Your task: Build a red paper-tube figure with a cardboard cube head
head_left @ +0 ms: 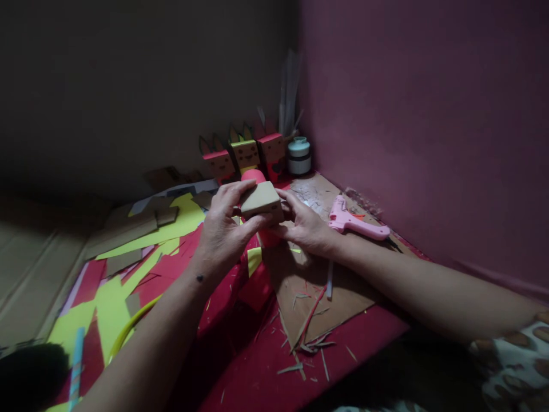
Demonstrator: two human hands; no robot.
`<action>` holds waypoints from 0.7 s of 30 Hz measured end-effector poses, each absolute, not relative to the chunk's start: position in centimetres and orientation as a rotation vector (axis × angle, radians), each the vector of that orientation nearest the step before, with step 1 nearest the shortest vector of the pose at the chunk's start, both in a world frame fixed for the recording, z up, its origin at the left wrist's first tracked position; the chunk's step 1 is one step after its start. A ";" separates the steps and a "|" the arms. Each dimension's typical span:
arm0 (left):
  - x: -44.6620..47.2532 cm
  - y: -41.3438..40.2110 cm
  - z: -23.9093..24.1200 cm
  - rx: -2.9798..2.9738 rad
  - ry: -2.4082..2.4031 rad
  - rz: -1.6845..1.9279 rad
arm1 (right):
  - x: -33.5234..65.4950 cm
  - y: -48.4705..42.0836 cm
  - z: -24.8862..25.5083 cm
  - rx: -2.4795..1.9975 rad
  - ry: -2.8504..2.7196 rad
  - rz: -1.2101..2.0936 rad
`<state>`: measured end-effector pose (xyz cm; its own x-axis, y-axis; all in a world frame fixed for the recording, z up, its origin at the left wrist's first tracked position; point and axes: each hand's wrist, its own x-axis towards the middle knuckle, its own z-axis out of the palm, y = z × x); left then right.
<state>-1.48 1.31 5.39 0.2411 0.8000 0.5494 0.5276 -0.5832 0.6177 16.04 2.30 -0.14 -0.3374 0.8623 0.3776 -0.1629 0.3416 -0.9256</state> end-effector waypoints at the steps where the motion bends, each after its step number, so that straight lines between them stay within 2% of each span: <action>1: -1.5 1.3 5.4 2.224 1.240 1.262 | 16.0 2.3 -0.1 -0.650 -1.555 1.208; 21: -1.6 1.5 5.3 2.330 1.237 1.261 | 16.0 2.0 0.3 -0.654 -1.482 1.279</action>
